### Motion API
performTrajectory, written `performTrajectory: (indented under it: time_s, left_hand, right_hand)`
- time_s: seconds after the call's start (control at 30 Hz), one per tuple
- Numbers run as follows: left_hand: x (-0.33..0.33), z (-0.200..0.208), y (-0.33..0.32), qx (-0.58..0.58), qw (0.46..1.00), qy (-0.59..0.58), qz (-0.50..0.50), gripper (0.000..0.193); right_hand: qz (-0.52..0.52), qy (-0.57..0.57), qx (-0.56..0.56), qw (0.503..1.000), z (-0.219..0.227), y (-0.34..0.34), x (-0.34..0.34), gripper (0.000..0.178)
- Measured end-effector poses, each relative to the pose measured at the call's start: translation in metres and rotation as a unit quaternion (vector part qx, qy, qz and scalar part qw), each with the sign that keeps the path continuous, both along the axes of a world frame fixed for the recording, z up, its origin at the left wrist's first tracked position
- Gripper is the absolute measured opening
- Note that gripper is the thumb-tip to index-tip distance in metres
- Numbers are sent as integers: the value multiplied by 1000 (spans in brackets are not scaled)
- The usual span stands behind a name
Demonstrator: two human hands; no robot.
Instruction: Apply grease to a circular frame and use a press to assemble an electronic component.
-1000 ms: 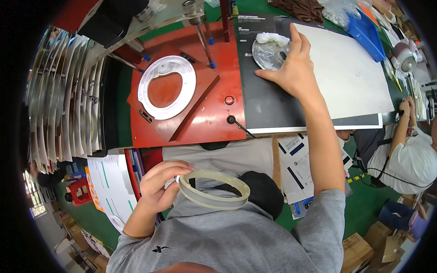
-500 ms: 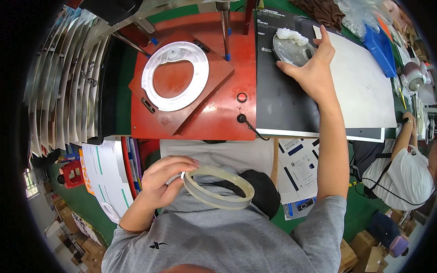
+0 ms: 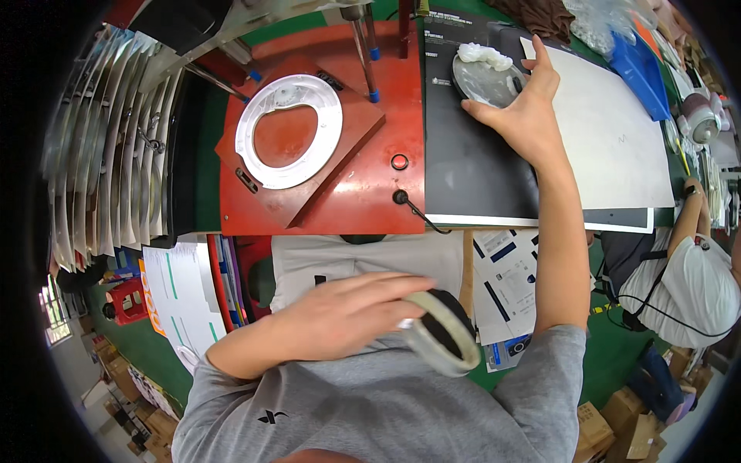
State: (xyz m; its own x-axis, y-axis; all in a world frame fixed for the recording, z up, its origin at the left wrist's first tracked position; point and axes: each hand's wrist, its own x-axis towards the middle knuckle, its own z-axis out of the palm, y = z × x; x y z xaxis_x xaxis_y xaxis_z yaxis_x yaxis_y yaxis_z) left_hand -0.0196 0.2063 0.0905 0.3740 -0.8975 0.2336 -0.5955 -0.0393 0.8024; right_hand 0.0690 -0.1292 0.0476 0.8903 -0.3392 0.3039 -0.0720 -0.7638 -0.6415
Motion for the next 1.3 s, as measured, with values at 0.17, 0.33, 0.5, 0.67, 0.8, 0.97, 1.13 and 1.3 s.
performTrajectory:
  time_s: [0.17,0.33,0.5,0.67,0.8,0.97,1.13,1.3]
  left_hand:
    - [-10,-7,-66,57,976,-205,-34,23]
    - [-10,-5,-106,134,943,-305,-5,22]
    - [-13,-32,-125,171,925,-330,77,25]
    - [-12,-26,-124,203,909,-359,54,29]
    - [-13,-29,-123,190,915,-351,63,29]
    - [-13,-30,-123,185,921,-339,60,27]
    - [-12,-32,-119,177,924,-333,64,25]
    - [-7,-31,-119,180,928,-322,45,26]
  right_hand:
    - [8,-15,-10,1000,-2,-1,0,136]
    - [13,-17,-15,1000,-3,-1,1,134]
    - [19,-23,-26,999,-6,-6,3,133]
    - [30,-21,4,999,1,-20,6,132]
    - [53,2,63,997,6,-34,8,133]
    - [63,11,71,995,8,-40,12,134]
    - [83,-41,17,996,1,-20,30,132]
    - [83,-56,-34,994,-5,-6,42,131]
